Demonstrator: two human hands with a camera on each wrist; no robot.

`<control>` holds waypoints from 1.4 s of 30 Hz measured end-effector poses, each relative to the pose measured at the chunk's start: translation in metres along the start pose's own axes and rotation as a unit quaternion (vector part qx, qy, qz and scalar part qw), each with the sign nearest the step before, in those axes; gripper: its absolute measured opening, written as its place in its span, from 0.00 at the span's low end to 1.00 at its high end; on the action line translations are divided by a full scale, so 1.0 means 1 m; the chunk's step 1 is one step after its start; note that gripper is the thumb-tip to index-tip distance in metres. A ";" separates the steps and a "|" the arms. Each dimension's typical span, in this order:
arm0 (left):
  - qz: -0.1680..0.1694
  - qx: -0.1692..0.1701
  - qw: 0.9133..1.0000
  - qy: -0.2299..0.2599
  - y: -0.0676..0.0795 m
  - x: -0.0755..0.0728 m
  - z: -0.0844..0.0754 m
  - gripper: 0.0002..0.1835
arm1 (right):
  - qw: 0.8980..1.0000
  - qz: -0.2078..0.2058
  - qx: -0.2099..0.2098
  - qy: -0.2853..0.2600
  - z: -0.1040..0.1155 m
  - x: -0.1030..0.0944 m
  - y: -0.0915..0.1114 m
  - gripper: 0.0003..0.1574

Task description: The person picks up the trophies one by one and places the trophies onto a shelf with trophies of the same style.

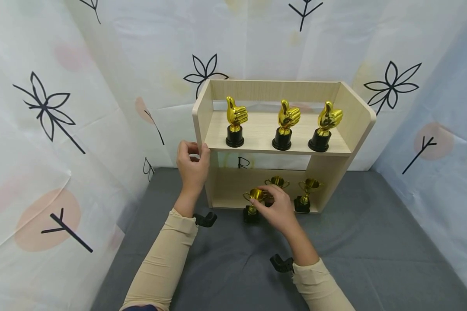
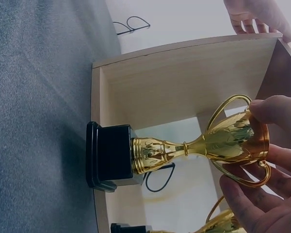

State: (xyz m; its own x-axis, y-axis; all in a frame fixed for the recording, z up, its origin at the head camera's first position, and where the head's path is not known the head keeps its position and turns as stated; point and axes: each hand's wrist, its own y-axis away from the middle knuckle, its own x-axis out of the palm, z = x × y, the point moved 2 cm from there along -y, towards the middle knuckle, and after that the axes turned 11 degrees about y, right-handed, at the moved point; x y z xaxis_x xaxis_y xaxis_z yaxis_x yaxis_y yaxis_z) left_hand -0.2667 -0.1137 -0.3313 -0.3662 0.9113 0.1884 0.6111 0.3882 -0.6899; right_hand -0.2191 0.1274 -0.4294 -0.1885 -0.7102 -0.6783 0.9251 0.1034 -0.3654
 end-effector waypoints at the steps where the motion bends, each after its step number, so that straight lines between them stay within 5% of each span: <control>1: 0.000 0.001 1.000 0.000 0.000 0.000 0.000 0.10 | 1.000 0.001 -0.001 -0.003 0.000 0.001 0.000 0.25; 15: 0.000 -0.003 1.000 0.003 0.000 0.000 0.001 0.10 | 1.000 0.001 -0.001 -0.019 0.003 0.009 -0.004 0.25; 22: 0.000 -0.005 1.000 -0.006 -0.002 -0.003 0.036 0.12 | 1.000 0.002 -0.001 -0.014 0.003 0.013 -0.006 0.24; 27: 0.008 -0.009 1.000 -0.011 -0.003 -0.007 0.042 0.13 | 1.000 0.000 -0.010 -0.014 0.004 0.015 -0.008 0.24; 32: 0.015 -0.008 1.000 -0.009 -0.003 -0.006 0.041 0.13 | 1.000 -0.001 -0.006 -0.025 0.005 0.018 -0.010 0.24; 39: 0.007 -0.004 1.000 0.008 0.000 0.000 0.001 0.10 | 0.999 -0.001 -0.002 -0.032 0.007 0.021 -0.014 0.24; 42: 0.009 0.000 1.000 0.008 0.000 0.000 0.001 0.10 | 0.999 0.001 -0.001 -0.032 0.008 0.022 -0.015 0.25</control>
State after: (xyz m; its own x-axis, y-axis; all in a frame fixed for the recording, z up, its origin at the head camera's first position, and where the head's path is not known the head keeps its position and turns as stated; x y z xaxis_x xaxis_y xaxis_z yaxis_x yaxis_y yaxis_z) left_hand -0.2675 -0.1141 -0.3323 -0.3435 0.9201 0.1882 0.6171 0.3722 -0.6933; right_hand -0.2348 0.1047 -0.4334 -0.1655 -0.7532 -0.6366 0.9249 0.1055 -0.3653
